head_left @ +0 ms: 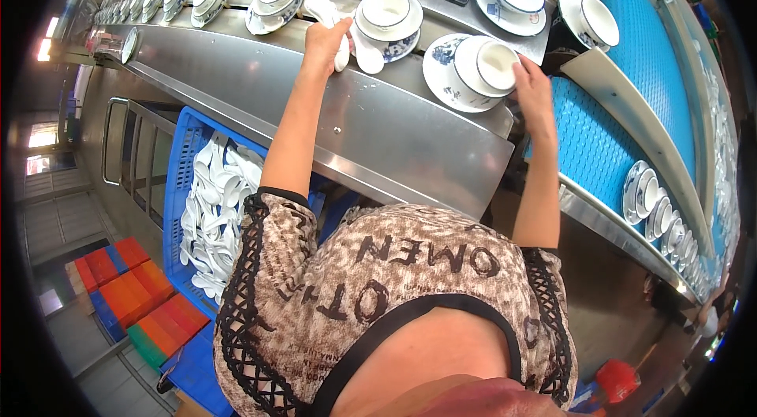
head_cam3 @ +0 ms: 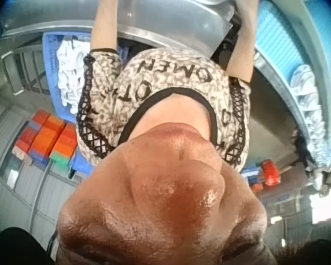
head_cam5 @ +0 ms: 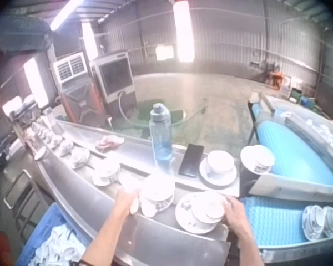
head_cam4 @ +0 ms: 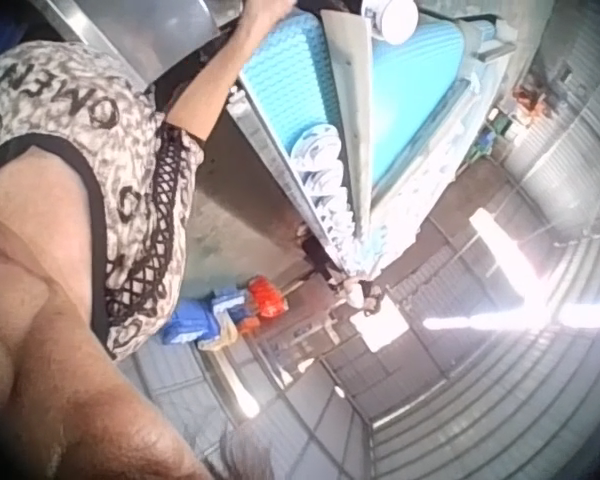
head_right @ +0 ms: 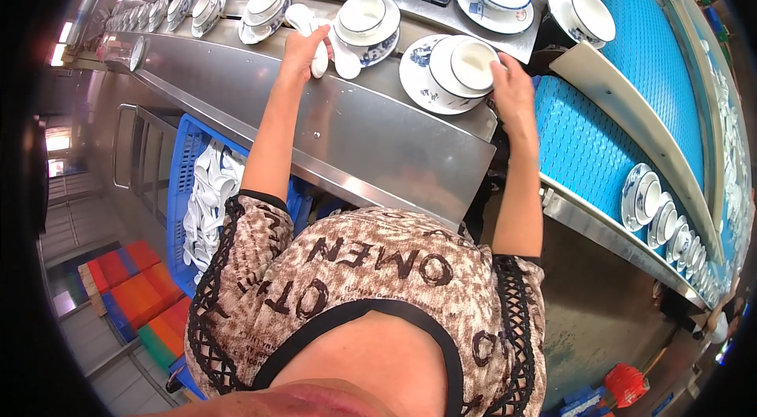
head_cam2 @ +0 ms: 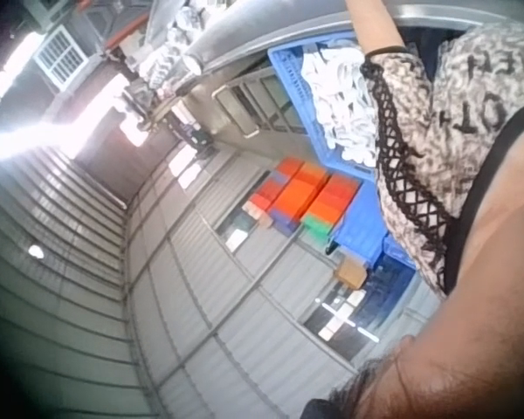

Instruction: The person places spoons onto small plates and stacks bowls on top of them as they move along a conveyor belt in a commercial kitchen setting.

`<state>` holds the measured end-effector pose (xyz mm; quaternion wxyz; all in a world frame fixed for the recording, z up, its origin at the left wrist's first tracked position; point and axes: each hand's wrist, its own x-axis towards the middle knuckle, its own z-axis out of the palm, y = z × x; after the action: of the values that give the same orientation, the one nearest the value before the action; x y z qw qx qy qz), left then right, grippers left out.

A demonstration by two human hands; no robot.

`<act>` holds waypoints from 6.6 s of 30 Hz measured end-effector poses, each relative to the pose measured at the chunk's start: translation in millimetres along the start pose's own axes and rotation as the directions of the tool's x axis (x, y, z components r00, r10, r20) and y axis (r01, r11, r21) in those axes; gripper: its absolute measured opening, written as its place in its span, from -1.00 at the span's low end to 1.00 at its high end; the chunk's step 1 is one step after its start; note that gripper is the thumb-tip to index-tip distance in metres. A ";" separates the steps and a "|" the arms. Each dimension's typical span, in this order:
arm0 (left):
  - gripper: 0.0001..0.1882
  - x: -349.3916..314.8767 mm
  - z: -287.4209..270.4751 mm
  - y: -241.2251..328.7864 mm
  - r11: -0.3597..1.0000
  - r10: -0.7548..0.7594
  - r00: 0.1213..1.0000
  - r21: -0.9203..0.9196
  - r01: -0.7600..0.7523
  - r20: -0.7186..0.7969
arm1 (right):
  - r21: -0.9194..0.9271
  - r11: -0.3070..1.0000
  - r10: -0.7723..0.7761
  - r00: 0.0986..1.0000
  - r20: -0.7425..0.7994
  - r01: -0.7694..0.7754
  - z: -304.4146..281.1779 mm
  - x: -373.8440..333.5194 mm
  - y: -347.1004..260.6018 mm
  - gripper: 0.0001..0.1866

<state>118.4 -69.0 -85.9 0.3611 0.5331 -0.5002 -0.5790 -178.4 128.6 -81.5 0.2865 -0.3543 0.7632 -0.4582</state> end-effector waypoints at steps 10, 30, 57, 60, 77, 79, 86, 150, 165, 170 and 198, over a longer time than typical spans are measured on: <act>-0.67 -51.9 -29.8 -3.2 0.992 -0.032 0.999 -0.120 0.036 0.031 | -0.668 0.558 -0.451 0.496 -0.742 -0.492 -273.9 -88.7 109.6 -0.62; -0.74 -70.4 61.2 2.9 0.993 -0.006 0.997 -0.119 0.015 0.078 | 0.145 0.989 0.063 0.942 -0.329 -0.016 -136.6 -62.9 58.5 -0.55; -0.65 -111.2 -4.2 -7.1 0.969 0.052 0.963 -0.248 0.016 0.264 | -0.510 0.581 0.042 0.649 -0.759 -0.635 -337.1 -109.3 167.3 -0.46; -0.66 -108.9 -3.7 -15.3 1.000 -0.027 0.985 0.020 0.023 0.172 | -0.512 0.643 0.044 0.695 -0.718 -0.569 -328.5 -108.1 156.6 -0.44; -0.55 -119.4 26.5 6.1 0.665 0.076 0.963 0.707 -0.243 0.260 | 0.184 0.981 0.113 0.962 -0.249 -0.067 -155.1 -67.1 49.1 -0.51; -0.54 -116.6 26.6 5.8 0.699 0.041 0.979 0.694 -0.172 0.201 | 0.228 0.971 0.124 0.967 -0.224 -0.072 -126.0 -58.9 32.2 -0.54; -0.55 -101.4 46.4 2.5 0.833 0.114 0.985 0.527 -0.166 0.131 | -0.084 0.996 -0.055 0.981 -0.184 0.040 -52.6 -32.2 5.9 -0.60; -0.55 -199.9 -304.7 -131.9 0.405 0.273 0.950 0.914 0.032 -0.154 | -0.184 0.968 0.179 0.983 0.042 -0.169 -296.4 -65.0 109.1 -0.42; -0.48 -199.5 -285.7 -131.3 0.449 0.151 0.951 0.876 0.176 -0.269 | -0.665 0.745 -0.016 0.996 -0.089 -0.048 -252.2 -17.3 111.6 -0.60; -0.12 -226.3 -248.1 -92.5 0.384 0.009 0.988 0.912 0.142 -0.157 | -0.179 0.978 0.110 0.994 -0.006 -0.109 -181.4 -21.1 72.4 -0.53; -0.51 -217.3 -269.3 -47.7 0.989 0.150 0.764 0.086 -0.124 -0.627 | -0.541 0.815 0.091 0.968 -0.235 -0.208 -290.2 -57.2 130.7 -0.54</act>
<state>424.5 96.9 -57.7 0.5387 0.6655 -0.3987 -0.3285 -402.4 361.6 -72.3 0.1276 -0.3141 0.9141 -0.2224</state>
